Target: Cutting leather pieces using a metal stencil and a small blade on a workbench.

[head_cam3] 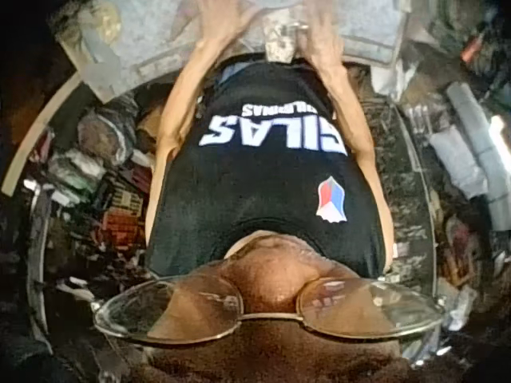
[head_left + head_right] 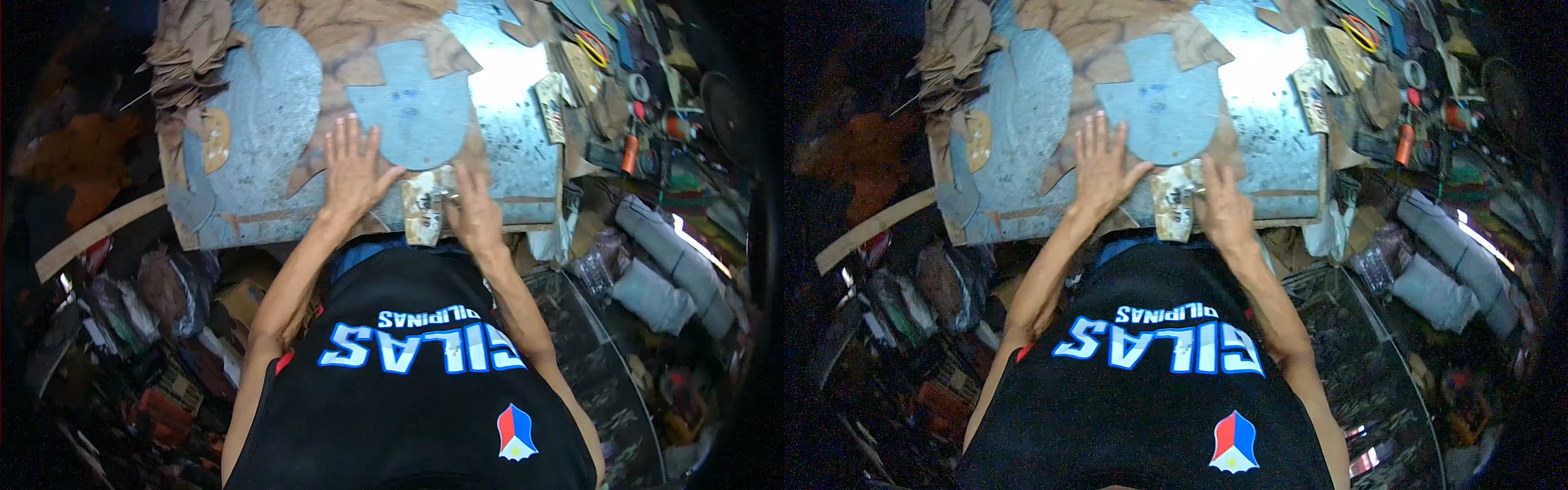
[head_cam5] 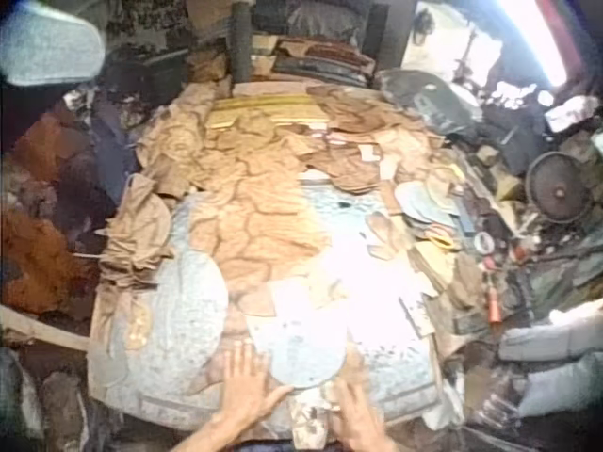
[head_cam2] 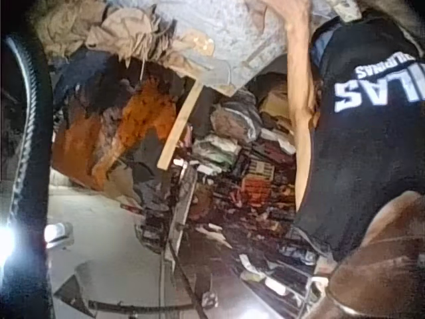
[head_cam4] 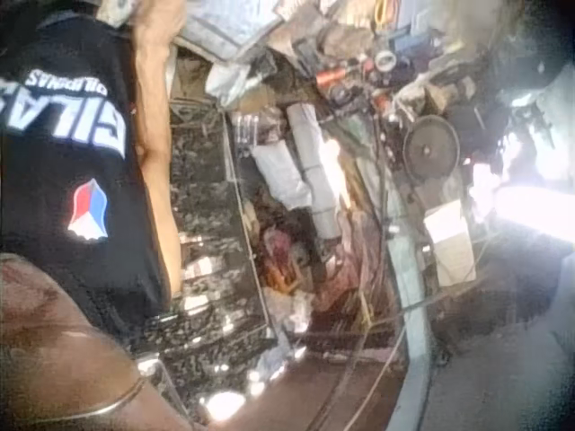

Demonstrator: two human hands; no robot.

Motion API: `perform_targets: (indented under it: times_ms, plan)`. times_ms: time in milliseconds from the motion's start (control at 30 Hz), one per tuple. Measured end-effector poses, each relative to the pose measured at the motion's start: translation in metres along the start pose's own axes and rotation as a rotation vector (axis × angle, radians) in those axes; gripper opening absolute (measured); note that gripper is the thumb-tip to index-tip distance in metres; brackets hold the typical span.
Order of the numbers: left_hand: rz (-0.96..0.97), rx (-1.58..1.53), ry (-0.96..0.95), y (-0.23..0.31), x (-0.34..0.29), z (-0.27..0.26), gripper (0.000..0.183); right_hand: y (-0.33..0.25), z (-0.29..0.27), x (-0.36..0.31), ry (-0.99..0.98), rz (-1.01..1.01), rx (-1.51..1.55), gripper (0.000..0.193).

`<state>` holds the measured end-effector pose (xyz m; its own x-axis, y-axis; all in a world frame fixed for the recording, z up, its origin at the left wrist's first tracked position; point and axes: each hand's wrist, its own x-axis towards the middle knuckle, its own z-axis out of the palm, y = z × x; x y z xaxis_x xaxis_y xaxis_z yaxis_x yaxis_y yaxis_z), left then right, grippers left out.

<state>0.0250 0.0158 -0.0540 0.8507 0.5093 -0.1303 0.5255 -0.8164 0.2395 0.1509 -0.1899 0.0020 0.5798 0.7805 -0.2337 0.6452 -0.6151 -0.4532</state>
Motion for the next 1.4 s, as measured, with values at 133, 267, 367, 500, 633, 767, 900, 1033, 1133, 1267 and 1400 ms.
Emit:
perform_targets:
  times_ms: [133, 267, 367, 500, 633, 767, 900, 1033, 1133, 1267, 1400]
  plan:
    - [0.041, -0.093, -0.058, 0.028, 0.006, 0.004, 0.086, 0.026, -0.008, -0.004, 0.159, -0.059, 0.084, 0.063]
    - [0.129, -0.15, 0.015, 0.051, 0.012, 0.017, 0.081, 0.044, -0.021, -0.014, 0.111, 0.07, -0.053, 0.051]
    - [0.21, -0.118, 0.071, 0.066, 0.012, 0.019, 0.075, 0.077, -0.033, -0.012, 0.201, 0.137, -0.114, 0.042]
    - [0.306, -0.182, 0.086, 0.08, 0.009, 0.024, 0.075, 0.104, -0.05, -0.003, 0.303, 0.237, -0.206, 0.035]
    - [0.399, -0.283, 0.033, 0.074, -0.005, 0.023, 0.072, 0.111, -0.065, 0.007, 0.278, 0.418, -0.241, 0.038]
    - [0.277, -0.288, -0.065, 0.047, -0.041, 0.002, 0.071, 0.109, -0.065, 0.02, 0.44, 0.299, -0.29, 0.04]
    - [0.135, -0.165, -0.084, 0.023, -0.071, -0.015, 0.069, 0.092, -0.061, 0.067, 0.403, 0.134, -0.23, 0.058]
    - [0.025, -0.146, -0.083, 0.015, -0.091, -0.019, 0.063, 0.075, -0.077, 0.112, 0.221, 0.243, -0.197, 0.082]
    - [0.023, -0.13, -0.065, 0.012, -0.106, -0.015, 0.058, 0.085, -0.074, 0.129, 0.166, 0.218, -0.171, 0.089]
    - [0.09, -0.167, -0.069, 0.007, -0.122, -0.023, 0.049, 0.106, -0.069, 0.15, 0.21, 0.045, -0.169, 0.092]
    - [0.113, -0.24, 0.01, 0.005, -0.121, -0.039, 0.038, 0.089, -0.075, 0.172, 0.186, 0.016, -0.114, 0.088]
